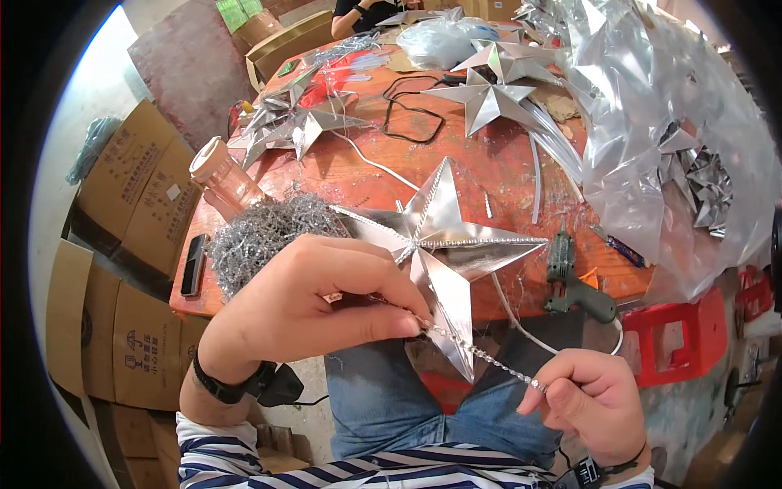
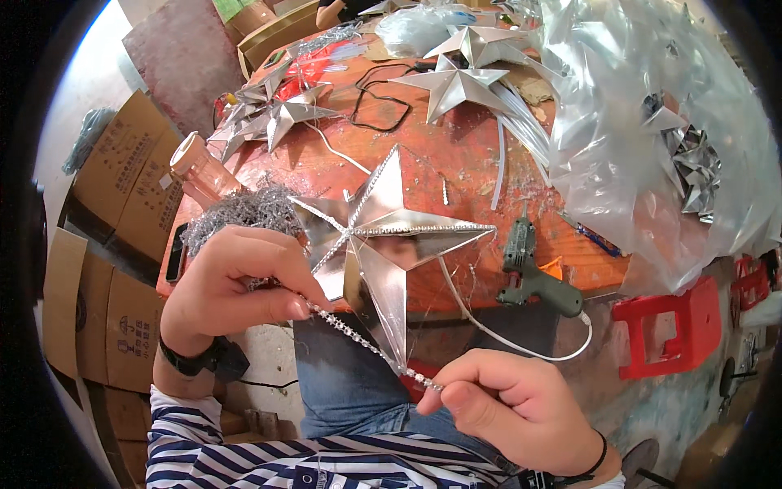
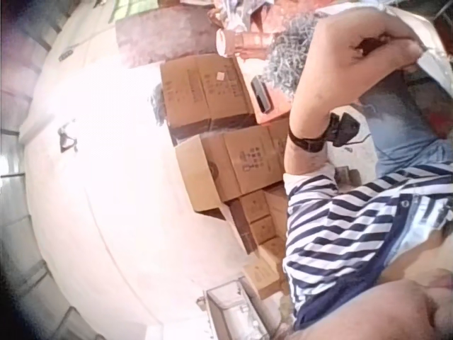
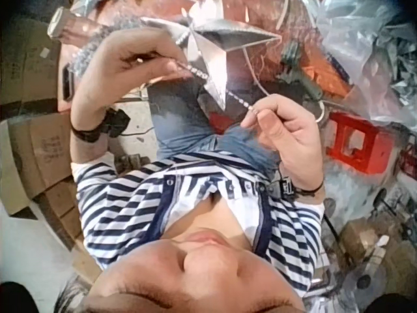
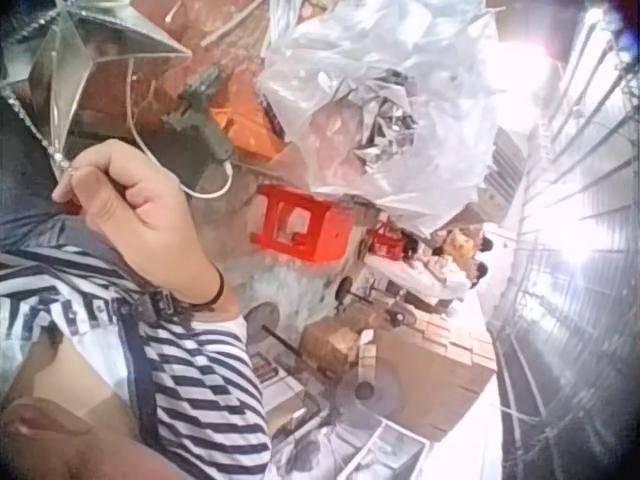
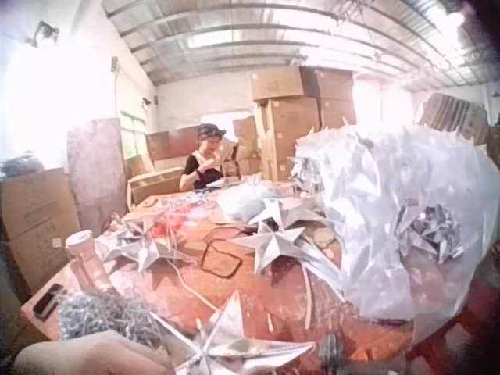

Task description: The person decorates a silver star-shaped ornament by applying a string of small beads along its edges. They use a hot glue gun to secure the beads in place, working methodically around the star's perimeter.

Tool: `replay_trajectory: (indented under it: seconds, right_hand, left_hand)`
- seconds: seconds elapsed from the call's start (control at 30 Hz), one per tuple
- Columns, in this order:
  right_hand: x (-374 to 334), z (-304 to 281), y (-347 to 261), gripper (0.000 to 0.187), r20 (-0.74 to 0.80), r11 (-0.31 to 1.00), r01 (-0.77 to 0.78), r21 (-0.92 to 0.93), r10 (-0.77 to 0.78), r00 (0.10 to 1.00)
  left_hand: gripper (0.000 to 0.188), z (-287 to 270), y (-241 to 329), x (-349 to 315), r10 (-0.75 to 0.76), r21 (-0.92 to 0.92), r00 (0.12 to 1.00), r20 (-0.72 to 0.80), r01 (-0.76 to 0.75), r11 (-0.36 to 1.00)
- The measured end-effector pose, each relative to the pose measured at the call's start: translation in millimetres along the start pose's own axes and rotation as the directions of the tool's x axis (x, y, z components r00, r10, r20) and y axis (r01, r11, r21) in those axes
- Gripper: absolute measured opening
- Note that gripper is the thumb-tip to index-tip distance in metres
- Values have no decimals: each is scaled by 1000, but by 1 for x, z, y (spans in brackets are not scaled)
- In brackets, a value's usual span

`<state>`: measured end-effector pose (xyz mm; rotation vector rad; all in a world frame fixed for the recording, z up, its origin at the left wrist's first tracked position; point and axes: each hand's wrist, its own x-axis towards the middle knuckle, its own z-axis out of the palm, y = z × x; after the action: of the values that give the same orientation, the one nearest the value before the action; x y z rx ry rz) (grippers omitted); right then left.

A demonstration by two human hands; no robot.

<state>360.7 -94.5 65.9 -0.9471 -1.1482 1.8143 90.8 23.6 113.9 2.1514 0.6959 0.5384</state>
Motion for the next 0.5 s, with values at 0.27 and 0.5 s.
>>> replay_trajectory:
  seconds: [0.27,0.5]
  right_hand:
    - [6,0,3,18,-116,996,-27,-88,17,993]
    - [21,-8,17,16,-149,908,4,-419,-73,986]
  left_hand:
    - [12,8,-11,-3,-177,-298,980,-89,143,944]
    - [17,11,-18,3,-416,-363,899,-140,344,866]
